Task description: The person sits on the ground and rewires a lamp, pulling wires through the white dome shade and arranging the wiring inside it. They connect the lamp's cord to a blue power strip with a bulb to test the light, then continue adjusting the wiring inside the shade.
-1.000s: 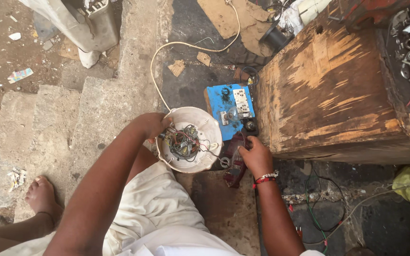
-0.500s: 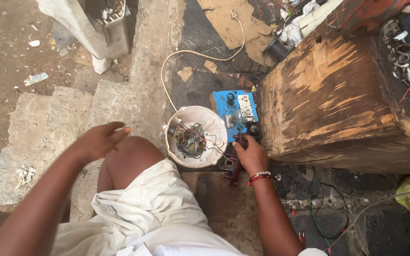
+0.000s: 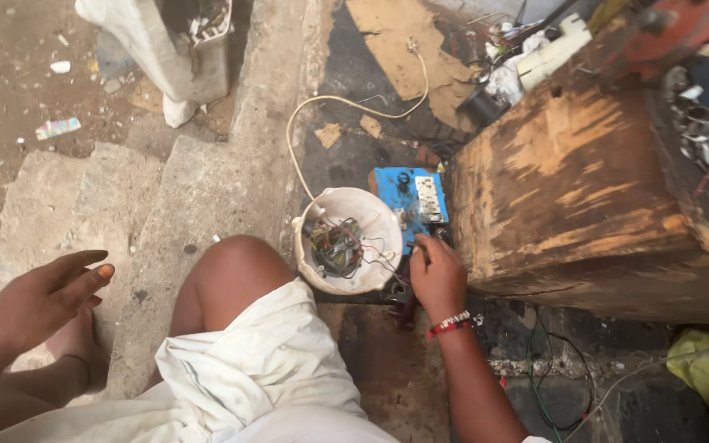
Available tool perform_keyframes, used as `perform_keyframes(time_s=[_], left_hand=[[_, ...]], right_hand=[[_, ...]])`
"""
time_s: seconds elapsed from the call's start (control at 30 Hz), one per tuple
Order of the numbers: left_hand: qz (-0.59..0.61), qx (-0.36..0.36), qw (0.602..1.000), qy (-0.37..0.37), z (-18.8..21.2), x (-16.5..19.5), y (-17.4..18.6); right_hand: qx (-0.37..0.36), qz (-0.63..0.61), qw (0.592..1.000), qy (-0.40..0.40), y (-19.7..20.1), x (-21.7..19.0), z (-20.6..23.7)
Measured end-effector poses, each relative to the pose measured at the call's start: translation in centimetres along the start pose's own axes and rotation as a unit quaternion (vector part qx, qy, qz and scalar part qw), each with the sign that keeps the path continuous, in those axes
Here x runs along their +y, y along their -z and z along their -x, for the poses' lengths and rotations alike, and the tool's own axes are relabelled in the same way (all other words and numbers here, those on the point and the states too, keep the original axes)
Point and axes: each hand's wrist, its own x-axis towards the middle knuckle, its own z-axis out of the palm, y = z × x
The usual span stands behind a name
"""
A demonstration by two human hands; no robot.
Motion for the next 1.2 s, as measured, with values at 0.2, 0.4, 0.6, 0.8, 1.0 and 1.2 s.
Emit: perform_keyframes(time_s=[0.2, 0.4, 0.6, 0.8, 1.0, 1.2], left_hand=[[-0.045, -0.008, 0.999, -0.009, -0.5, -4.1, -1.0], [-0.119, -0.018, 0.993, 0.014, -0.9, -5.4, -0.7], [-0.229, -0.019, 0.973, -0.007, -2.1, -6.9, -1.5], [-0.244, 0.0, 0.969, -0.021, -2.1, -7.6, -2.0], [-0.249, -0.016, 0.968, -0.015, -1.9, -6.4, -1.8], [-0.241, -0.031, 0.97, -0.004, -1.8, -5.7, -1.9]], right_hand=[[-0.282, -0.094, 0.941, 0.161, 0.3, -4.6, 0.4], [-0.383, 0.072, 0.888, 0.243, -1.2, -7.5, -0.2], [-0.427, 0.133, 0.864, 0.233, -3.7, -8.4, -0.7], [-0.436, 0.159, 0.858, 0.22, -5.2, -8.6, -0.9], [-0.424, 0.112, 0.869, 0.229, -5.1, -7.5, -0.9], [-0.399, 0.007, 0.899, 0.183, -5.2, -5.5, -0.6]])
